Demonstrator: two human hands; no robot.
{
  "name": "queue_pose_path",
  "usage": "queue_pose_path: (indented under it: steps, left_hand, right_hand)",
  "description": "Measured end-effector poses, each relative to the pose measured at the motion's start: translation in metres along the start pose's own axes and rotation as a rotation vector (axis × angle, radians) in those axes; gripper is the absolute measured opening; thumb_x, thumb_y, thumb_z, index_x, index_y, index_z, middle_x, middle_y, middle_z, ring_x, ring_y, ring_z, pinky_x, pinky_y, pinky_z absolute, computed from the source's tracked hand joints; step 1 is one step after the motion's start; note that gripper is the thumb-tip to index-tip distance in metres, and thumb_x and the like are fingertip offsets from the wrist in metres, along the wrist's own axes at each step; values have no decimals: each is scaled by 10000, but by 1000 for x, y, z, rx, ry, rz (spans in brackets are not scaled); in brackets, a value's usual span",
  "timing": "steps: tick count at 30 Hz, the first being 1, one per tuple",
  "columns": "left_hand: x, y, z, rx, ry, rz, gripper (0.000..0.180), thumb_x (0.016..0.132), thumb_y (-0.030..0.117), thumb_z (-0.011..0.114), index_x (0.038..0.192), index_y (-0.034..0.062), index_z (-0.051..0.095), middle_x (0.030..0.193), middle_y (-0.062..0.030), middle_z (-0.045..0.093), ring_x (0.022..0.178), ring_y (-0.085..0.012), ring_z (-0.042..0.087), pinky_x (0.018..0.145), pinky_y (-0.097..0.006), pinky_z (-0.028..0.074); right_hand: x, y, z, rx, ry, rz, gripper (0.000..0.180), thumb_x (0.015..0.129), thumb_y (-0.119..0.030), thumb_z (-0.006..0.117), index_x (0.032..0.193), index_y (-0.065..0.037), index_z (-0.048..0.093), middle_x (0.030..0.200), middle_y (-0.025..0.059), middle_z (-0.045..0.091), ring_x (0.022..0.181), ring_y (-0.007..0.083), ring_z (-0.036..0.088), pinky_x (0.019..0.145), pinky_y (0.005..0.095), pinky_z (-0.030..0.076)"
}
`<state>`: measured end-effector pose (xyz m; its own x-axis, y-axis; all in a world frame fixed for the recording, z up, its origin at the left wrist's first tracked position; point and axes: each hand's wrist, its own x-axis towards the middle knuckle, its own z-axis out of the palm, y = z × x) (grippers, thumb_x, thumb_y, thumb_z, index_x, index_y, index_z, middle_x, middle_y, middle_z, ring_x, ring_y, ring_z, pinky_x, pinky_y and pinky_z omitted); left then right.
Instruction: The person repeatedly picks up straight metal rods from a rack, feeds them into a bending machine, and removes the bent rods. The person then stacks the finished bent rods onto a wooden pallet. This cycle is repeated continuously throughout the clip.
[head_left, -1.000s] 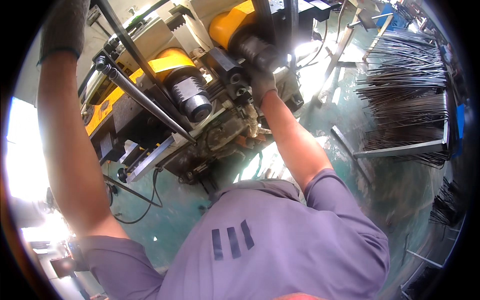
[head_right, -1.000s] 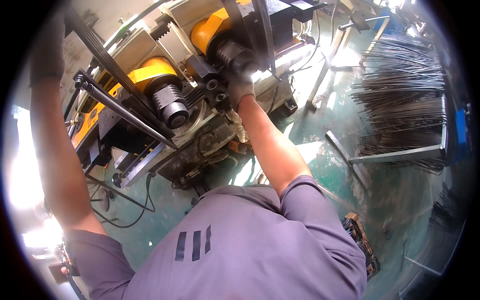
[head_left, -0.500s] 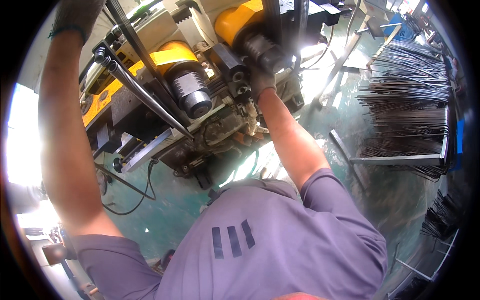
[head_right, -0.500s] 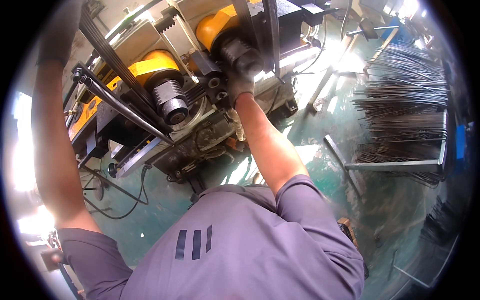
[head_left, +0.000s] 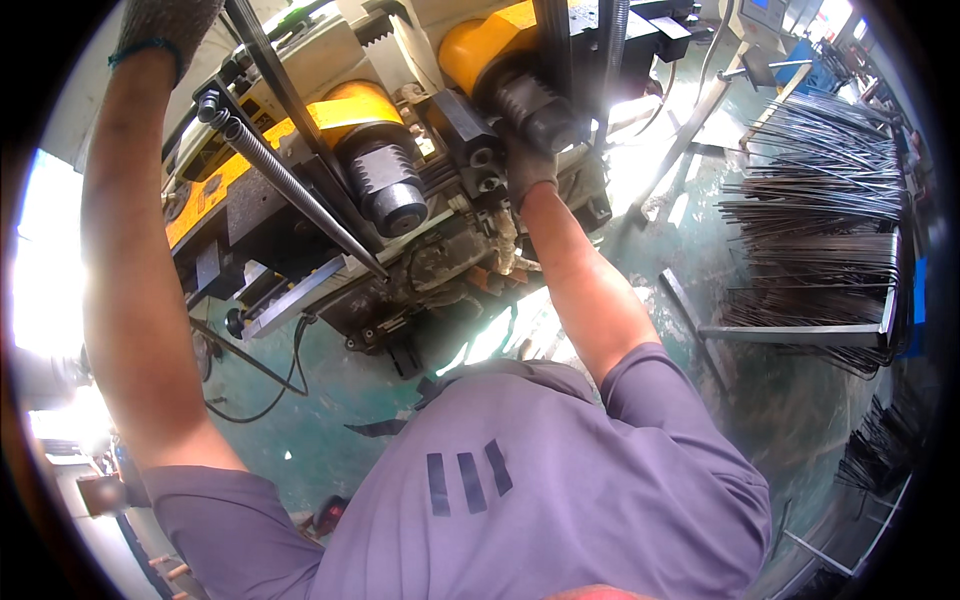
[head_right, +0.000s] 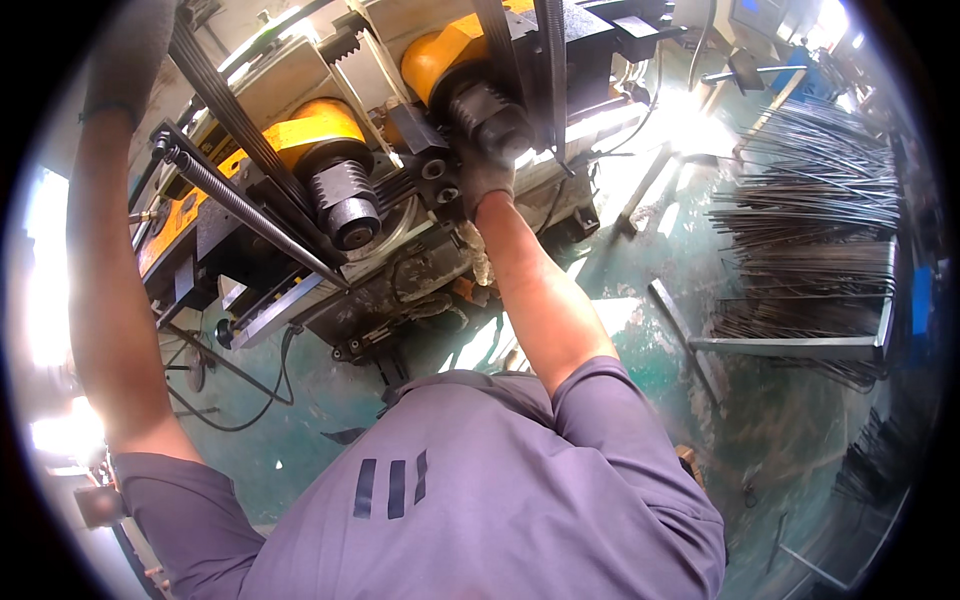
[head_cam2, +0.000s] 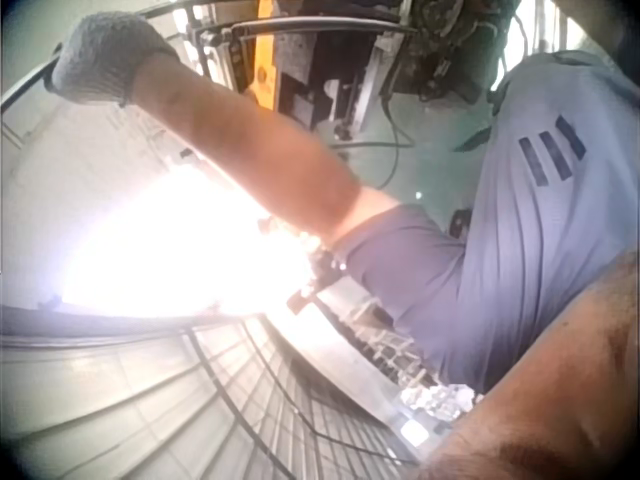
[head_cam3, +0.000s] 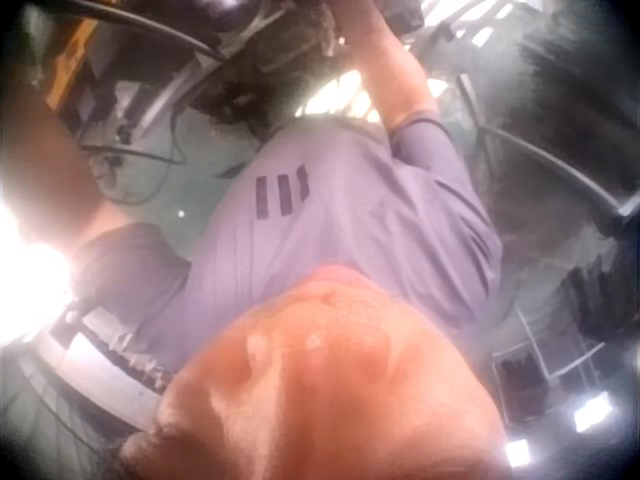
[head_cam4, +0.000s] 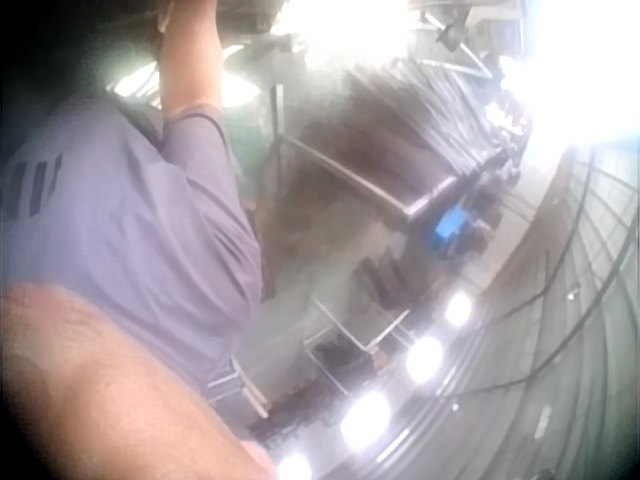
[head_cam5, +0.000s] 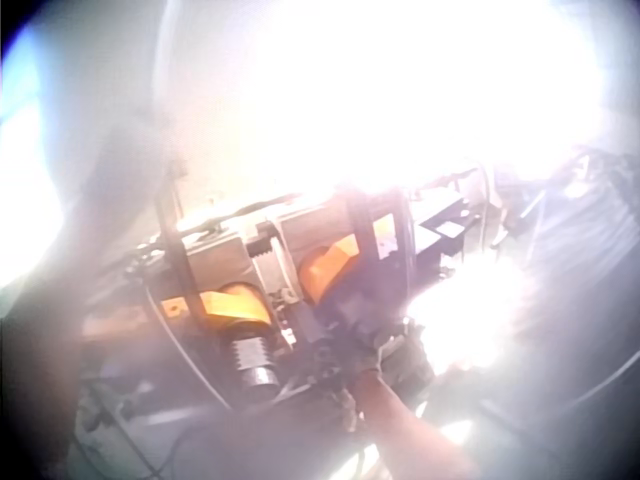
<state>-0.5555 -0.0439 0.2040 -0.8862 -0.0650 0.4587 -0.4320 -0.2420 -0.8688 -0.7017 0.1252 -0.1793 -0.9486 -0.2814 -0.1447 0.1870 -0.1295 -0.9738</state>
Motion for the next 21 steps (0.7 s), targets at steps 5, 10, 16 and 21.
queue_pose_path:
  steps: [5,10,16,21]
  left_hand:
    - [-6,-5,-6,-2,286,-40,496,1108,413,501,764,148,739,583,44,618,469,-48,515,439,-229,380]
    - [-25,-2,-17,-692,-79,-358,348,1101,244,529,905,71,759,743,-7,733,543,-110,655,502,-191,533]
    - [-28,-7,23,-1273,-65,-424,299,1103,211,515,987,65,748,798,-21,746,589,-124,679,542,-201,555]
    - [-36,0,43,-1271,-73,-447,275,1101,211,521,1019,62,738,824,-24,746,620,-128,684,570,-209,563]
  right_hand:
    - [0,0,1,95,-41,25,549,927,-347,764,1335,10,677,1229,108,711,1049,178,669,894,327,531]
    - [18,19,5,55,-48,-44,479,942,-313,759,1311,-16,693,1179,80,729,992,165,681,843,309,543]
    - [29,50,-11,-555,-96,-400,319,1008,-242,623,1235,-41,722,1114,89,744,1008,184,688,852,345,538]
    - [29,59,-8,-252,-133,-221,262,984,-229,617,1112,-58,768,991,71,750,907,174,684,826,346,520]
